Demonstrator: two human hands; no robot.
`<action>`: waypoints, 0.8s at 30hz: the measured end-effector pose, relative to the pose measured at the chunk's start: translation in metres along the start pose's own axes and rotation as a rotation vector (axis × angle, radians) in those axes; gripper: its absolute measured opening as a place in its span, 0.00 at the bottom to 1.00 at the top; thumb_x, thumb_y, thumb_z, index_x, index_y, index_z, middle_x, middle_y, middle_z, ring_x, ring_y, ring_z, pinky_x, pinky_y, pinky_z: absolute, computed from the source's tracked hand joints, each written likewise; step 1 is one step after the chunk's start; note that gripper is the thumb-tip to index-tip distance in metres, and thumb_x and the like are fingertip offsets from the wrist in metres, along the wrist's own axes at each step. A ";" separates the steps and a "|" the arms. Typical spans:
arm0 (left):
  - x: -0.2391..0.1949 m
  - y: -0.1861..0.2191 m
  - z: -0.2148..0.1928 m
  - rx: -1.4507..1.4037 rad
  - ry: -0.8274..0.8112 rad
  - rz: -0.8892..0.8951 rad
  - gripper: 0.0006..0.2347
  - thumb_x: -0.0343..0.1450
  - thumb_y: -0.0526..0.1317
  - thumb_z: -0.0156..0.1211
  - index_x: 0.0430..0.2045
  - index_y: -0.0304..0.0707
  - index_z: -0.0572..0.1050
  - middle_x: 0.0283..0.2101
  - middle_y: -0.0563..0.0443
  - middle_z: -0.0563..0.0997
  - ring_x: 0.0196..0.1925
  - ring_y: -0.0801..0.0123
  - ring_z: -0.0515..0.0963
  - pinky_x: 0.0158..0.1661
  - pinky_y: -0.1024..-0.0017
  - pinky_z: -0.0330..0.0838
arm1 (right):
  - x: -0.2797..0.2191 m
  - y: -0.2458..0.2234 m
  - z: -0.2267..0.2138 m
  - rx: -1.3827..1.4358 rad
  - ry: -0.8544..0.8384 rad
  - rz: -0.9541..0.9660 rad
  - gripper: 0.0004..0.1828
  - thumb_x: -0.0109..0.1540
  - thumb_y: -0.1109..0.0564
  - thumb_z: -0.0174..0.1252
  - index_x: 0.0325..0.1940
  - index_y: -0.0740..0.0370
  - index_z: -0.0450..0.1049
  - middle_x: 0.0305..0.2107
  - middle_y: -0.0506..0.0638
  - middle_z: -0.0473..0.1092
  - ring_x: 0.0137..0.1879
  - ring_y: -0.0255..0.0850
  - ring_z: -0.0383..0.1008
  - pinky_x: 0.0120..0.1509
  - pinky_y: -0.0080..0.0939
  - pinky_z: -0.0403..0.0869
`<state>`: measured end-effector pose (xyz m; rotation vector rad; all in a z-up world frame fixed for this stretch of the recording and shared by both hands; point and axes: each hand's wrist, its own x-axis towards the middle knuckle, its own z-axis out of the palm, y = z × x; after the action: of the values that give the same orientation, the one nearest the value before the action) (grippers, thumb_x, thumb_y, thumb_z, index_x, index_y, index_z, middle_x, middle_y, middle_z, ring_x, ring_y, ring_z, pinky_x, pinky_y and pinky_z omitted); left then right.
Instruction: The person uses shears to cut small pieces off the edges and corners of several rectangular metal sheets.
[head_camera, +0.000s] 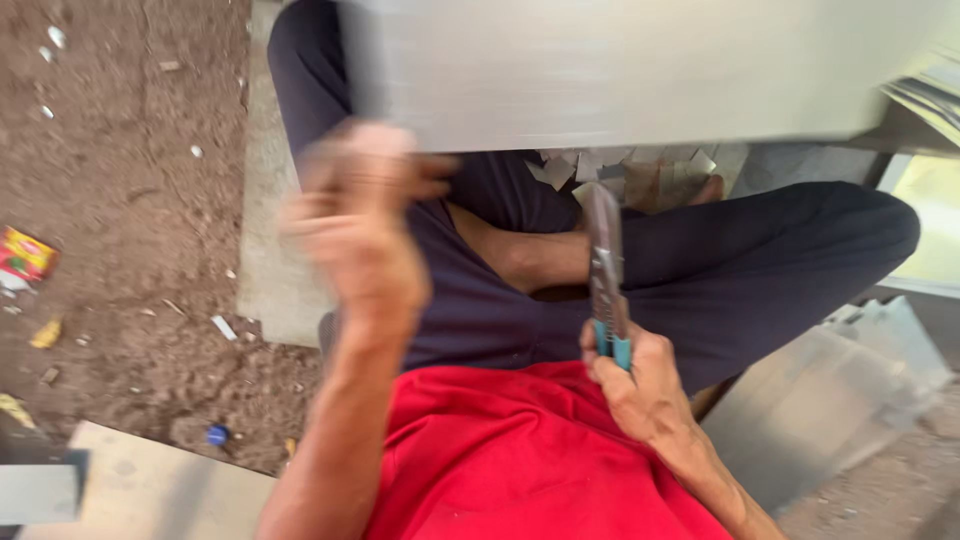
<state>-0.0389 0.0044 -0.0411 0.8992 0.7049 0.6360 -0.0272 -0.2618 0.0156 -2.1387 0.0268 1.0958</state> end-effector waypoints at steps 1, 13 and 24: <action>-0.013 -0.009 0.011 0.046 -0.035 -0.037 0.09 0.77 0.35 0.60 0.47 0.27 0.76 0.39 0.43 0.84 0.39 0.66 0.87 0.39 0.70 0.84 | -0.001 -0.011 0.001 0.016 -0.062 -0.014 0.17 0.53 0.60 0.48 0.43 0.68 0.71 0.27 0.52 0.70 0.32 0.37 0.70 0.38 0.38 0.72; -0.022 -0.016 0.032 -0.094 -0.170 -0.259 0.07 0.76 0.32 0.61 0.44 0.25 0.77 0.38 0.43 0.86 0.40 0.69 0.86 0.44 0.75 0.82 | 0.028 -0.065 0.011 0.027 -0.193 -0.038 0.37 0.46 0.60 0.46 0.62 0.66 0.63 0.45 0.58 0.71 0.47 0.46 0.74 0.52 0.45 0.79; -0.024 -0.021 0.030 -0.135 -0.161 -0.275 0.06 0.77 0.31 0.62 0.45 0.23 0.77 0.40 0.42 0.85 0.41 0.70 0.86 0.46 0.74 0.82 | 0.028 -0.080 0.003 -0.147 -0.148 0.048 0.28 0.48 0.59 0.49 0.53 0.65 0.68 0.33 0.53 0.72 0.28 0.40 0.67 0.36 0.39 0.71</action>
<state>-0.0268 -0.0376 -0.0396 0.7042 0.6187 0.3573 0.0147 -0.1929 0.0416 -2.1888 -0.0742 1.3176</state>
